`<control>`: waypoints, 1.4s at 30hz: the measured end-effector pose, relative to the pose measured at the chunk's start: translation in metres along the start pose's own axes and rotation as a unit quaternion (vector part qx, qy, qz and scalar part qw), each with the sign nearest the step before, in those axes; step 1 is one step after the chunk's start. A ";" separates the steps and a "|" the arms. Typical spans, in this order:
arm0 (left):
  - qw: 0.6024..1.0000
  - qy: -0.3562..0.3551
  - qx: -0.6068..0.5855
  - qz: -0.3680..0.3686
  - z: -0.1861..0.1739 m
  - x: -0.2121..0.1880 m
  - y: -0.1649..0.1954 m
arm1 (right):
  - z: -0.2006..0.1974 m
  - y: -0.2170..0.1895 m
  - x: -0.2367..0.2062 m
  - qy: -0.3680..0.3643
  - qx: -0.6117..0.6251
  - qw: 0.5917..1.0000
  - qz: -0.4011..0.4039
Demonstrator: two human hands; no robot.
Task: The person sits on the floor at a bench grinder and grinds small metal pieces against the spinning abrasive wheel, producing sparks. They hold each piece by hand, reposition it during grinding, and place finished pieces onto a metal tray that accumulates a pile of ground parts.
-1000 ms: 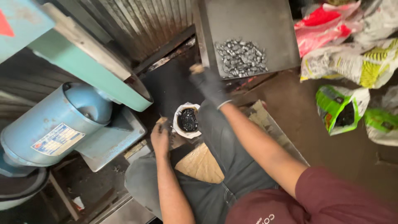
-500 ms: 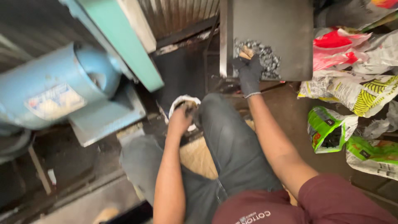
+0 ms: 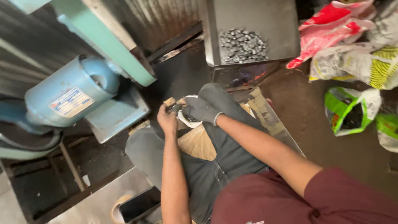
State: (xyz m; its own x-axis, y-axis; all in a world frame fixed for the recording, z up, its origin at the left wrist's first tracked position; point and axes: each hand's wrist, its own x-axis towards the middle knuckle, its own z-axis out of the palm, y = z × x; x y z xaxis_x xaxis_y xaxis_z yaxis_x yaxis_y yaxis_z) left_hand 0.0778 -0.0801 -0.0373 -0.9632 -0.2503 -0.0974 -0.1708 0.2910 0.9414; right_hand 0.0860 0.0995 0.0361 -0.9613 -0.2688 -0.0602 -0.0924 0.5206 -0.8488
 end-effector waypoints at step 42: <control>0.973 -0.012 -0.216 -0.078 -0.019 0.024 -0.006 | 0.026 0.012 0.097 -0.124 0.164 0.978 0.012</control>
State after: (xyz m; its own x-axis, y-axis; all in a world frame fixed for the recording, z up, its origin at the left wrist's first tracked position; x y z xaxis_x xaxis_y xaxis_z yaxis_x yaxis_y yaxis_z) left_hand 0.0592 -0.1053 -0.0388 -0.9381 -0.2365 -0.2529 -0.2177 -0.1653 0.9619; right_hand -0.0015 0.0582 0.0065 -0.8655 -0.4697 -0.1744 0.0577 0.2522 -0.9659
